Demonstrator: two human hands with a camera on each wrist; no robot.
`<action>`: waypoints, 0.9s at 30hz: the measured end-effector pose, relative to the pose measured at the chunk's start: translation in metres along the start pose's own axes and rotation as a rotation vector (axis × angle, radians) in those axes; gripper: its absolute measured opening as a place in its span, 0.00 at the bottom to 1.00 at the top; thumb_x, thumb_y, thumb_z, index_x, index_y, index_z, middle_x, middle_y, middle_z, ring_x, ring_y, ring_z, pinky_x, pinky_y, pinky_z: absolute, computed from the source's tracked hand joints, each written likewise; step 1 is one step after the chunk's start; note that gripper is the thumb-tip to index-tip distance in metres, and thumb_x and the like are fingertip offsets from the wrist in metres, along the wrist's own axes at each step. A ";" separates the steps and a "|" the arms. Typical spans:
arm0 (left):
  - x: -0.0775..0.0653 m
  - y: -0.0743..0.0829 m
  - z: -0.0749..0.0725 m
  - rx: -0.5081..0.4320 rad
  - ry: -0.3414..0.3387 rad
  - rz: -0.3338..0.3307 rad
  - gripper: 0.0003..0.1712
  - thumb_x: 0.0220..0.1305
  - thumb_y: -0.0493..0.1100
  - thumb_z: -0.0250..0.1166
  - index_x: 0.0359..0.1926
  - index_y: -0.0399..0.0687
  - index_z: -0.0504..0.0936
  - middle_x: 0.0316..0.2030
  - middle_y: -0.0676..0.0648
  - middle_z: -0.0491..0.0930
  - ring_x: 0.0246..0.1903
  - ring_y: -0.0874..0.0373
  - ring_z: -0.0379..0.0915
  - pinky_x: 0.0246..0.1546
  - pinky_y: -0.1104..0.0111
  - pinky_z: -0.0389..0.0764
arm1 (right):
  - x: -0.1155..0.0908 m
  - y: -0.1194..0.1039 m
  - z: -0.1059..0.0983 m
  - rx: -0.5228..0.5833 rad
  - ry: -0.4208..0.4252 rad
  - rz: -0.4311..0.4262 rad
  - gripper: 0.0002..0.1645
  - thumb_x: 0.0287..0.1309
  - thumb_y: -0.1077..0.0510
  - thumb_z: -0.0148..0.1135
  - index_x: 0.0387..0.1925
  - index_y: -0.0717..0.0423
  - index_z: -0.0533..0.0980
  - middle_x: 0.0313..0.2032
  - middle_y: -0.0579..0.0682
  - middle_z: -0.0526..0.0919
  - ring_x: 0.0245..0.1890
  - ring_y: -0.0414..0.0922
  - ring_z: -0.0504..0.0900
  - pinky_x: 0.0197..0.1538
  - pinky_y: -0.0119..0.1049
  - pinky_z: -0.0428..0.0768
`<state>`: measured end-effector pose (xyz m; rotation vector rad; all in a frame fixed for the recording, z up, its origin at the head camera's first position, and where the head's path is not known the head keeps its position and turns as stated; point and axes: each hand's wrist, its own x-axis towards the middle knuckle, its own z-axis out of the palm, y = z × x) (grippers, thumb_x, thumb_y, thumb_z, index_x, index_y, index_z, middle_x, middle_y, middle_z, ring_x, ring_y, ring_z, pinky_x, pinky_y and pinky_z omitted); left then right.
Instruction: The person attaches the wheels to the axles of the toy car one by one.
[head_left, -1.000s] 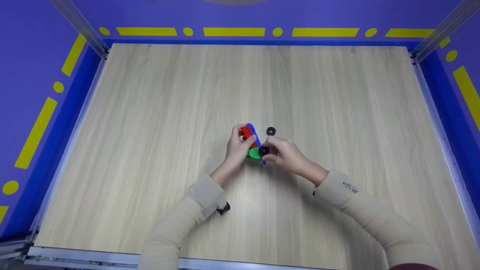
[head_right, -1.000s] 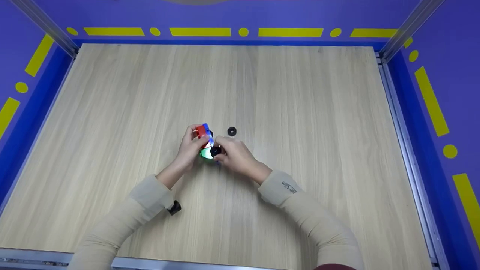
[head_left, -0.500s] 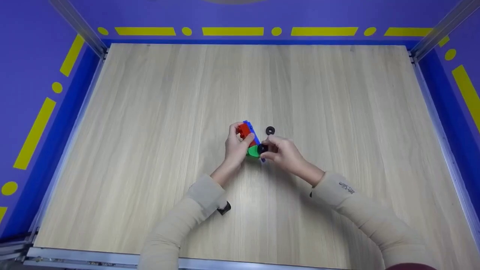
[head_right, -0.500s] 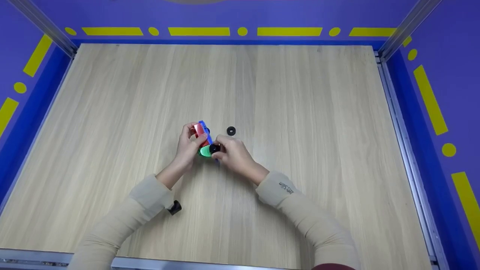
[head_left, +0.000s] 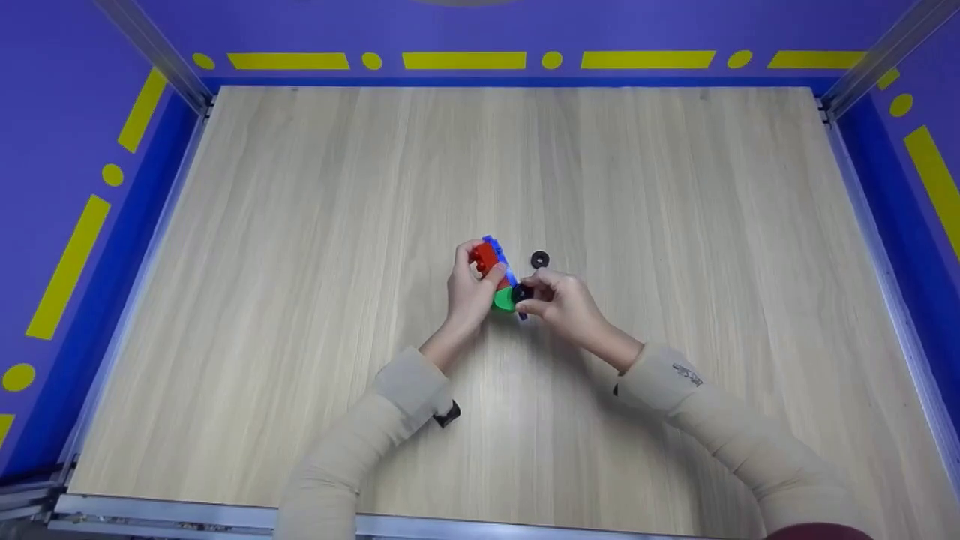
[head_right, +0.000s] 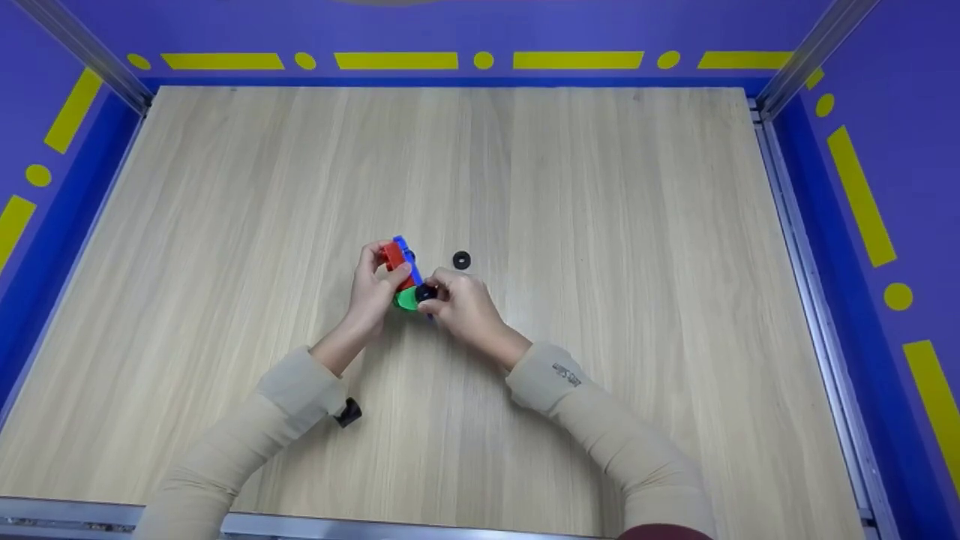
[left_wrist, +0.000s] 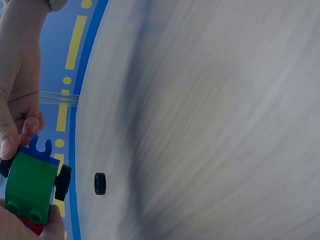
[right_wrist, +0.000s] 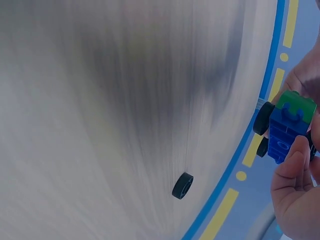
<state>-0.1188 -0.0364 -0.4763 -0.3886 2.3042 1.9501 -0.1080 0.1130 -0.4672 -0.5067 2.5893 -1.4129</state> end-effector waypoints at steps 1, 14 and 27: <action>0.000 0.000 0.000 0.001 0.001 -0.001 0.24 0.58 0.38 0.57 0.55 0.50 0.61 0.55 0.45 0.68 0.51 0.52 0.67 0.50 0.63 0.72 | 0.000 0.000 0.000 0.004 -0.001 0.014 0.17 0.42 0.62 0.67 0.37 0.63 0.77 0.30 0.55 0.81 0.25 0.40 0.71 0.27 0.25 0.71; 0.001 0.003 0.000 0.045 -0.003 0.015 0.25 0.58 0.38 0.57 0.56 0.51 0.60 0.58 0.46 0.65 0.55 0.52 0.64 0.54 0.62 0.69 | -0.002 0.001 0.004 0.016 0.018 0.069 0.15 0.43 0.59 0.66 0.36 0.60 0.77 0.26 0.52 0.78 0.25 0.40 0.70 0.27 0.26 0.70; 0.003 0.001 0.000 0.052 -0.013 0.001 0.25 0.57 0.38 0.58 0.56 0.50 0.61 0.53 0.45 0.70 0.49 0.52 0.67 0.48 0.63 0.73 | -0.003 0.001 0.003 -0.021 0.009 0.006 0.16 0.43 0.60 0.66 0.37 0.61 0.77 0.28 0.53 0.79 0.24 0.41 0.71 0.28 0.25 0.72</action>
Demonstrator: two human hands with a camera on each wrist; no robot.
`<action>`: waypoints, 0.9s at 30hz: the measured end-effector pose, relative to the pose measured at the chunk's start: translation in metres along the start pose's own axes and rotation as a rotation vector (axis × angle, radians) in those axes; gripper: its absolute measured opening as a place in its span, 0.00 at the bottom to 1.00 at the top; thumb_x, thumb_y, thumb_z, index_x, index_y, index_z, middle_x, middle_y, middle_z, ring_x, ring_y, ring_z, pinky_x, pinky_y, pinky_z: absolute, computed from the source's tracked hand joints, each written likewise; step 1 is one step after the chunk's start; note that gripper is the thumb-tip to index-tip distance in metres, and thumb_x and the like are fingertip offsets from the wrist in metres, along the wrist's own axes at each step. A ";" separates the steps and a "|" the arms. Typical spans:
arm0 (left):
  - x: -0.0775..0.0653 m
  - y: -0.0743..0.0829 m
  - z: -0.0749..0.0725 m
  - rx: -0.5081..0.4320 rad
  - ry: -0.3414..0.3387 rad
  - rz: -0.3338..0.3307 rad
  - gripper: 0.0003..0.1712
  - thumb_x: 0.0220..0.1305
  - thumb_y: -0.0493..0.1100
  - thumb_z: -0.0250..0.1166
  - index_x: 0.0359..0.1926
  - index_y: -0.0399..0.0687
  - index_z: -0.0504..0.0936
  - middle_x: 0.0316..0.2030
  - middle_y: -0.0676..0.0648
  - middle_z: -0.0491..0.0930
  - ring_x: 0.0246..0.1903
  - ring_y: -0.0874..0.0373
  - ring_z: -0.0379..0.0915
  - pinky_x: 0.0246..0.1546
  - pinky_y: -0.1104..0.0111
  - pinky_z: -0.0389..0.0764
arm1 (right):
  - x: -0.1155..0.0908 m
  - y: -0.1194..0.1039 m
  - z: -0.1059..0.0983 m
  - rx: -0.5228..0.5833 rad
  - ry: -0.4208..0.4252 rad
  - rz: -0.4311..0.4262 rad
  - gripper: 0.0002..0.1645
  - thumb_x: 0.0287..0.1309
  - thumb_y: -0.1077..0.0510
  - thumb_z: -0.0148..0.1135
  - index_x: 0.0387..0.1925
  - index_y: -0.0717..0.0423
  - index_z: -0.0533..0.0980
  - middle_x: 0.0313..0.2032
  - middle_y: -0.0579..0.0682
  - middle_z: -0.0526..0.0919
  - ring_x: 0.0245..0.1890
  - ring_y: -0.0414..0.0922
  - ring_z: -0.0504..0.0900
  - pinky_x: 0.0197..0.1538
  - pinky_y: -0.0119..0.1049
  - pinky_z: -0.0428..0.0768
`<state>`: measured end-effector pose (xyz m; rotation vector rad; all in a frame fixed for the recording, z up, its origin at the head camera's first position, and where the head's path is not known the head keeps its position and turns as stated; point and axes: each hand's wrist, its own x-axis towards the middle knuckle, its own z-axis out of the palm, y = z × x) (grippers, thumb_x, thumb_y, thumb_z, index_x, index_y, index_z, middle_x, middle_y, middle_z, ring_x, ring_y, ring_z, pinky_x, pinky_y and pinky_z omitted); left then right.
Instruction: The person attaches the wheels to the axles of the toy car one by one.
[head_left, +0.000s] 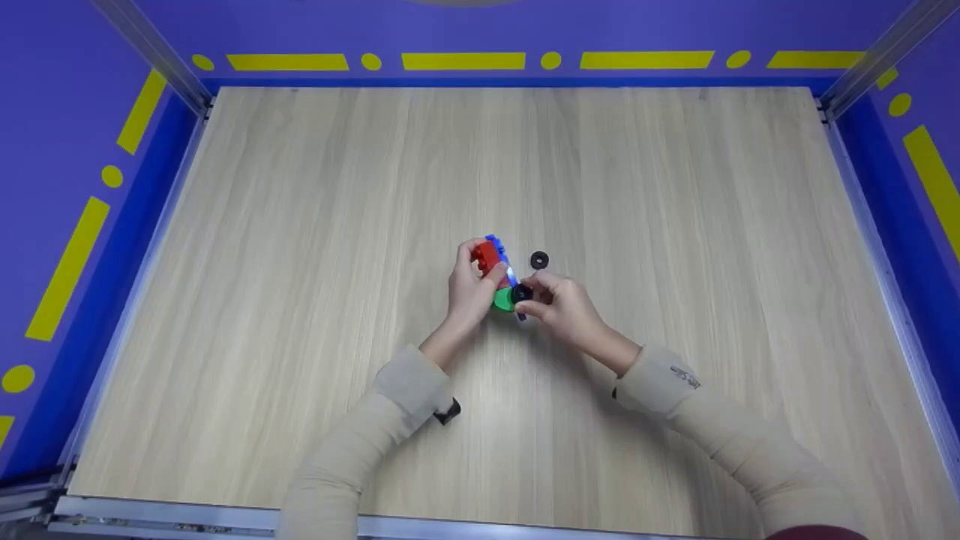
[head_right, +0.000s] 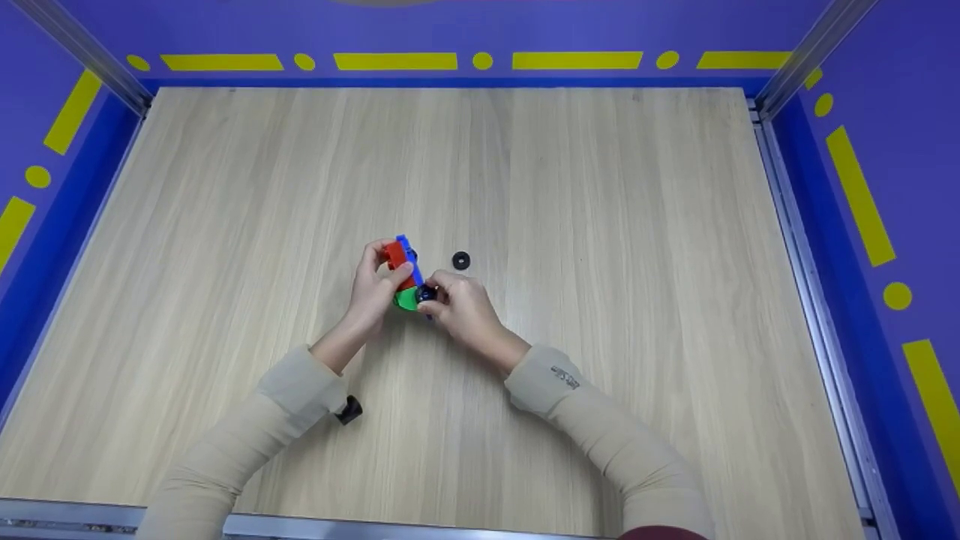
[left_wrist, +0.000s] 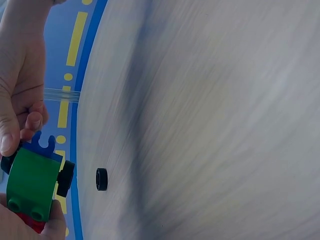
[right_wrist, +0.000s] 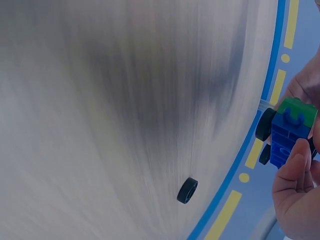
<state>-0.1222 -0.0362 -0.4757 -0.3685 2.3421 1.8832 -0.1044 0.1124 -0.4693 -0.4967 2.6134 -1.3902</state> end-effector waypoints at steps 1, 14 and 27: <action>0.000 0.000 0.000 0.000 -0.001 -0.001 0.25 0.57 0.38 0.58 0.56 0.49 0.61 0.53 0.45 0.69 0.49 0.52 0.67 0.48 0.63 0.72 | 0.000 0.000 0.000 -0.002 0.001 -0.008 0.16 0.43 0.60 0.65 0.37 0.61 0.77 0.28 0.53 0.79 0.25 0.41 0.71 0.28 0.26 0.72; 0.000 0.001 -0.003 -0.002 -0.013 -0.014 0.25 0.58 0.39 0.57 0.56 0.50 0.61 0.55 0.46 0.68 0.51 0.53 0.66 0.51 0.63 0.71 | 0.001 0.001 0.002 -0.058 0.003 -0.091 0.16 0.43 0.58 0.65 0.36 0.62 0.77 0.27 0.53 0.79 0.25 0.39 0.73 0.29 0.27 0.74; -0.001 0.001 -0.003 0.000 -0.021 -0.013 0.24 0.58 0.39 0.58 0.55 0.51 0.61 0.55 0.47 0.67 0.53 0.53 0.65 0.52 0.61 0.70 | 0.001 0.002 0.000 -0.044 -0.015 -0.126 0.15 0.42 0.60 0.67 0.35 0.62 0.77 0.26 0.52 0.78 0.24 0.39 0.71 0.27 0.26 0.72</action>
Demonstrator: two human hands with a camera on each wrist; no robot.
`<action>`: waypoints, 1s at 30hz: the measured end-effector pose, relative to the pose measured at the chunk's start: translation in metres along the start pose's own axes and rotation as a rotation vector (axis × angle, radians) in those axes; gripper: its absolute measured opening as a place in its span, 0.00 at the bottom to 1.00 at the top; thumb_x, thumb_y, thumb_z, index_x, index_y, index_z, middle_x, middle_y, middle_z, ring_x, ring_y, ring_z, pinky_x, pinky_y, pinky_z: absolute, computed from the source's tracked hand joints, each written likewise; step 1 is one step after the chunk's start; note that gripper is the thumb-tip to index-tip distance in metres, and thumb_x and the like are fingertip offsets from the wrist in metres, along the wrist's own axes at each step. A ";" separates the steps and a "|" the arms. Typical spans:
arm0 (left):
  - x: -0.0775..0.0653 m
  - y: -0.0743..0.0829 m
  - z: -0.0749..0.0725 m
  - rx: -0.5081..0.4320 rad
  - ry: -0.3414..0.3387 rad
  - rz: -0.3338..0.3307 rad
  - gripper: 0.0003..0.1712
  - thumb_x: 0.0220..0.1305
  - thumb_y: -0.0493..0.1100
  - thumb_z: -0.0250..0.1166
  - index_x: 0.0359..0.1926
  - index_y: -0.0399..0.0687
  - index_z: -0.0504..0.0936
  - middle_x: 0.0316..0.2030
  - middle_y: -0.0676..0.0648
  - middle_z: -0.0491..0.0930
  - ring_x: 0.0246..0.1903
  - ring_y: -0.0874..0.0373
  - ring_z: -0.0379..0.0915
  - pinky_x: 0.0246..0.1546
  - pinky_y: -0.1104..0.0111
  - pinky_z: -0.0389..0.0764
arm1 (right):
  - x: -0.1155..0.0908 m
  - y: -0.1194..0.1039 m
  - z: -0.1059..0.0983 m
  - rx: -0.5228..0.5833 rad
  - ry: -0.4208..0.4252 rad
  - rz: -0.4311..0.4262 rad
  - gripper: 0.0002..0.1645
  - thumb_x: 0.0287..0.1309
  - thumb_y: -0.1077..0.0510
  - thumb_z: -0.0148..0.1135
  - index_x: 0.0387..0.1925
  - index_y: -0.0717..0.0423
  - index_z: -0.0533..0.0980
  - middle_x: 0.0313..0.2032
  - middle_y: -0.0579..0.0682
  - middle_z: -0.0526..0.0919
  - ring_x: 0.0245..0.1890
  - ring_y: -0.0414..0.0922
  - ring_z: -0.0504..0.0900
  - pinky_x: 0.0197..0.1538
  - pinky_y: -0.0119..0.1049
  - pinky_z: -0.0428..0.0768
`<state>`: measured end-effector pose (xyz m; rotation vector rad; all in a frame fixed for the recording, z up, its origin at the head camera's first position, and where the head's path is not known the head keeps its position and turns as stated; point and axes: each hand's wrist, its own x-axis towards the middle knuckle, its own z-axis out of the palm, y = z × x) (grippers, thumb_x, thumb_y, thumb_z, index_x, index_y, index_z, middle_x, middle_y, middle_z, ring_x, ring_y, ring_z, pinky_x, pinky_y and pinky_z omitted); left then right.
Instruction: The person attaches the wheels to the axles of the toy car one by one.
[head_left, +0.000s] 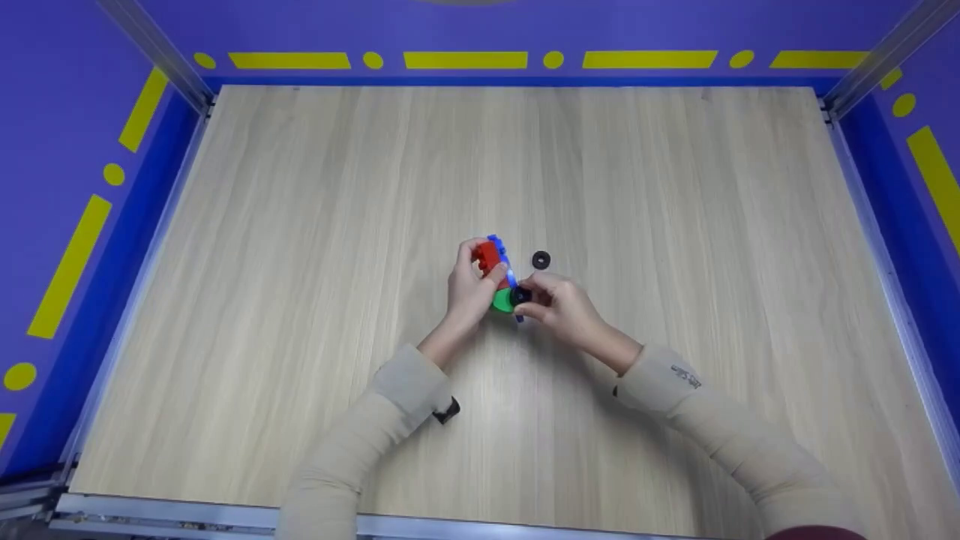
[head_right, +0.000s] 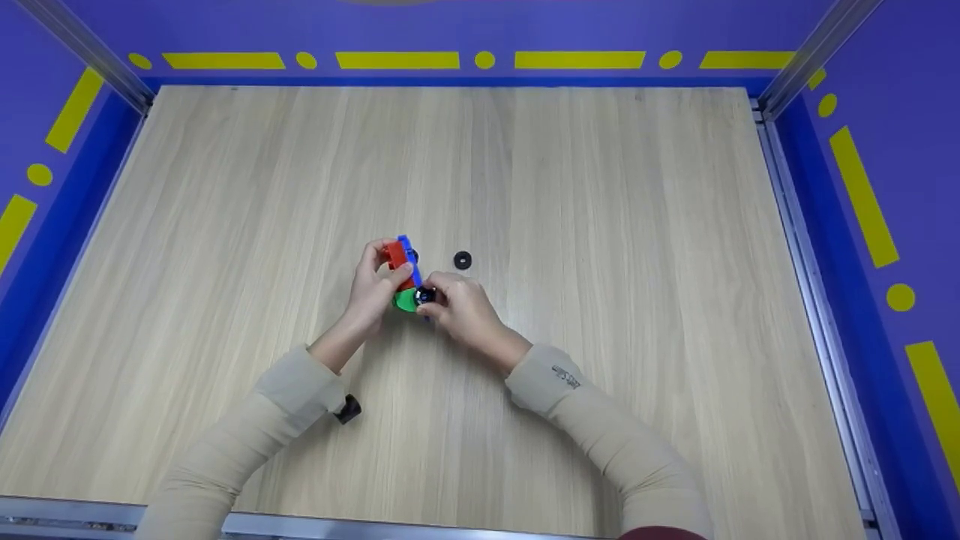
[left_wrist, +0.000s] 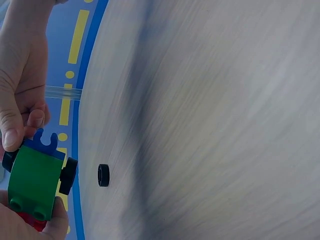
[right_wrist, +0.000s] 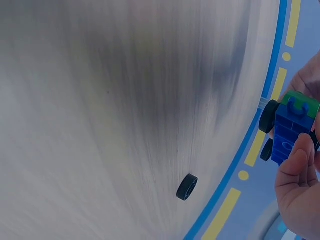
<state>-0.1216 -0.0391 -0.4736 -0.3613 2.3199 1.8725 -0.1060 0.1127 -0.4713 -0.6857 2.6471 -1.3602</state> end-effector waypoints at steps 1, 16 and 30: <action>0.000 0.000 0.000 0.001 -0.001 -0.001 0.24 0.58 0.39 0.58 0.55 0.52 0.61 0.55 0.47 0.67 0.53 0.53 0.64 0.53 0.61 0.69 | 0.000 0.000 0.000 0.001 -0.001 -0.001 0.15 0.42 0.60 0.67 0.35 0.62 0.77 0.26 0.52 0.78 0.24 0.39 0.71 0.27 0.26 0.72; 0.001 -0.004 0.001 0.018 -0.005 -0.036 0.24 0.58 0.39 0.57 0.55 0.52 0.62 0.56 0.47 0.67 0.56 0.53 0.64 0.56 0.60 0.66 | 0.000 0.001 0.001 -0.051 -0.050 -0.035 0.15 0.43 0.61 0.66 0.36 0.61 0.77 0.29 0.52 0.80 0.26 0.40 0.74 0.30 0.28 0.74; -0.002 -0.009 0.004 -0.011 -0.009 -0.065 0.24 0.56 0.36 0.58 0.54 0.53 0.64 0.53 0.46 0.70 0.51 0.52 0.69 0.46 0.64 0.74 | 0.000 0.003 0.000 -0.090 -0.124 -0.064 0.12 0.43 0.63 0.65 0.34 0.61 0.77 0.32 0.53 0.81 0.30 0.41 0.76 0.33 0.32 0.76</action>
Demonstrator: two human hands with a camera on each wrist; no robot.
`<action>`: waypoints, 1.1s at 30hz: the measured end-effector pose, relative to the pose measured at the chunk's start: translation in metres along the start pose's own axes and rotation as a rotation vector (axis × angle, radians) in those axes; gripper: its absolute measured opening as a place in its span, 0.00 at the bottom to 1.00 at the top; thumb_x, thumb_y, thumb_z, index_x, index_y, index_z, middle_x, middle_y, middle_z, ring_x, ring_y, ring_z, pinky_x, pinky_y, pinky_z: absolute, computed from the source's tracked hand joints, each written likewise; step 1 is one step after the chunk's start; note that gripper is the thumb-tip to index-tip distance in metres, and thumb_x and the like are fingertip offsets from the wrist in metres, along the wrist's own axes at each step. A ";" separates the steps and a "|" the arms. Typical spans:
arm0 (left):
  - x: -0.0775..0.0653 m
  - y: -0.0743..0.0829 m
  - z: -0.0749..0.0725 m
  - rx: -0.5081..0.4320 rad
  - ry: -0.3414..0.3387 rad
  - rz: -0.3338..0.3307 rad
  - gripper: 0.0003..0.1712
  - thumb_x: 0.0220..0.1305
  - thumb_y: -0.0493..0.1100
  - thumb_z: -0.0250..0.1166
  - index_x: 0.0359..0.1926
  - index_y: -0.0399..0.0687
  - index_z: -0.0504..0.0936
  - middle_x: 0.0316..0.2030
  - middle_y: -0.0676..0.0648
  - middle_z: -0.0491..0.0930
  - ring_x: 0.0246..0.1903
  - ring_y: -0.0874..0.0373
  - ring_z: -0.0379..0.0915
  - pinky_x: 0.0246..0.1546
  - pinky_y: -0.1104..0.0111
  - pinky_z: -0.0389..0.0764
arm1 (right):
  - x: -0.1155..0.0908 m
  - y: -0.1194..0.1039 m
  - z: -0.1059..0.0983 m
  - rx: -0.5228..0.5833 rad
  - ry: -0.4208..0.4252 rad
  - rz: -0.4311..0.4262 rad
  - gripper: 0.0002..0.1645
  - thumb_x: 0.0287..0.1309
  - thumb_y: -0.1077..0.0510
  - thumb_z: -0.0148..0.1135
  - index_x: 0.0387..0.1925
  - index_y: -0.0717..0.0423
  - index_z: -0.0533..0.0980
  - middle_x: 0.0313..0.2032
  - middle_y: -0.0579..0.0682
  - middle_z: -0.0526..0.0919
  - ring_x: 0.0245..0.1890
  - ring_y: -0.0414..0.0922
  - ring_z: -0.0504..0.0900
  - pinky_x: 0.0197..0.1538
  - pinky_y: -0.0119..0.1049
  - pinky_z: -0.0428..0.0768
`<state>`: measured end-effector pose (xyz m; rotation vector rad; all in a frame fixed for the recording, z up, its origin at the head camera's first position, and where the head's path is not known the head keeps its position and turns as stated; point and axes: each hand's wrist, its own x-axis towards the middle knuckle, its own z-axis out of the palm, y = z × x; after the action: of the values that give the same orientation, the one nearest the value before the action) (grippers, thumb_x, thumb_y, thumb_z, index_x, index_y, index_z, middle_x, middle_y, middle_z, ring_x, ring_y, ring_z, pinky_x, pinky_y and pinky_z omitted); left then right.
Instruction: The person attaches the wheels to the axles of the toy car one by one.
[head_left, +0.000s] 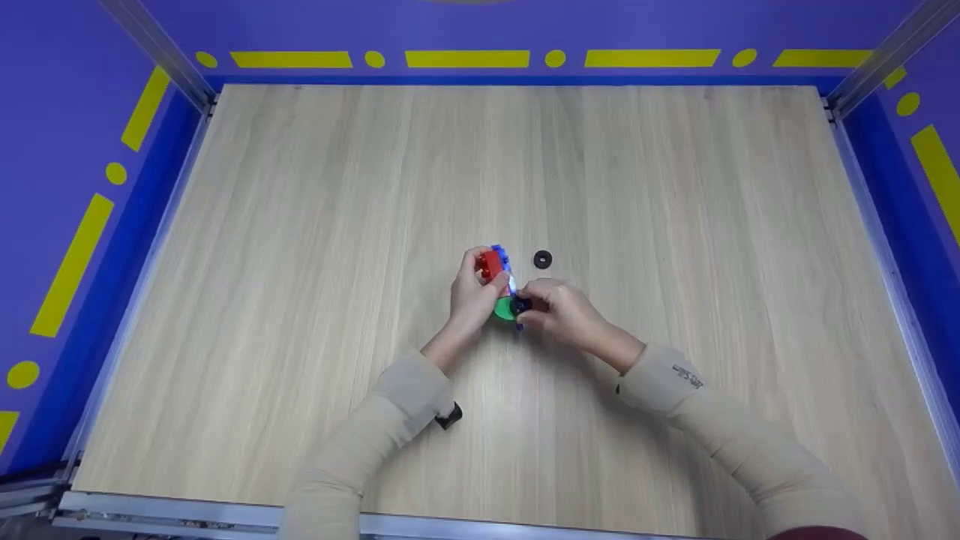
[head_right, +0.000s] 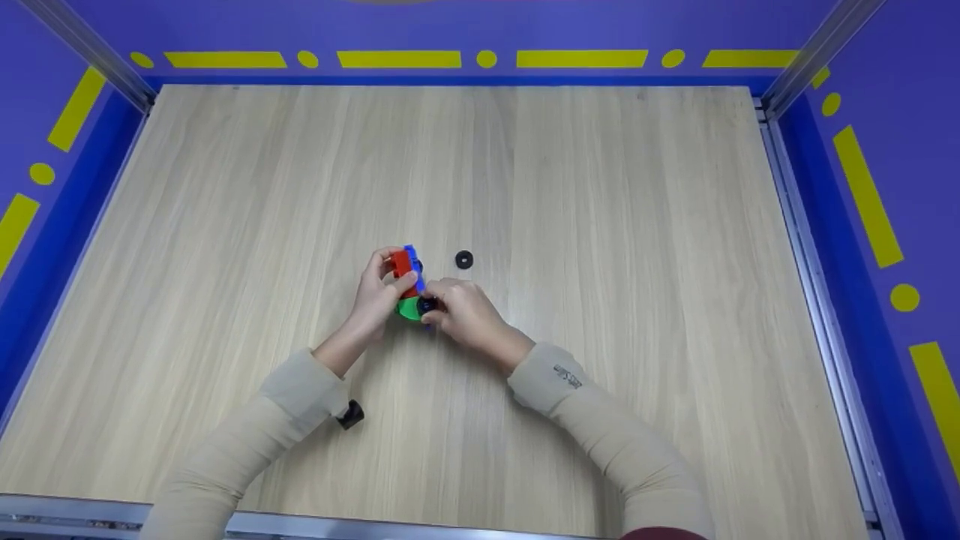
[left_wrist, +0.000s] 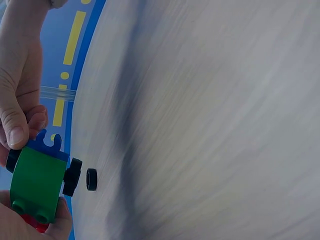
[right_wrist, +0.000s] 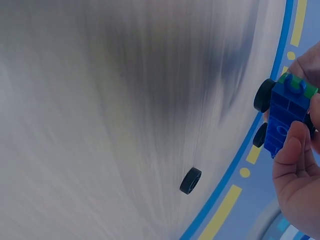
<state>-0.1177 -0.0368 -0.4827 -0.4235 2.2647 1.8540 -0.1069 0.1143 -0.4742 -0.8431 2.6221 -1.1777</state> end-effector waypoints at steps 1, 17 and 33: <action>0.000 0.000 0.000 0.001 -0.007 0.003 0.24 0.56 0.36 0.58 0.54 0.53 0.65 0.53 0.46 0.70 0.51 0.52 0.69 0.46 0.64 0.74 | 0.000 0.000 0.000 0.000 -0.012 0.002 0.11 0.43 0.63 0.65 0.33 0.61 0.77 0.32 0.53 0.81 0.30 0.41 0.76 0.34 0.33 0.76; 0.010 -0.016 -0.011 0.039 -0.072 0.011 0.26 0.56 0.40 0.59 0.56 0.54 0.64 0.59 0.47 0.64 0.60 0.50 0.57 0.57 0.59 0.64 | 0.000 0.017 -0.001 0.197 -0.063 0.165 0.25 0.43 0.59 0.66 0.47 0.62 0.73 0.35 0.57 0.78 0.31 0.44 0.75 0.35 0.32 0.75; 0.016 -0.018 -0.013 -0.016 -0.082 -0.110 0.32 0.52 0.36 0.61 0.58 0.57 0.62 0.60 0.47 0.62 0.60 0.53 0.57 0.59 0.62 0.62 | 0.016 0.049 -0.019 0.419 0.036 0.422 0.21 0.48 0.63 0.62 0.46 0.65 0.73 0.40 0.60 0.75 0.33 0.42 0.73 0.32 0.26 0.73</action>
<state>-0.1266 -0.0542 -0.5016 -0.4557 2.1303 1.8028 -0.1485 0.1440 -0.4951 -0.1819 2.2815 -1.5285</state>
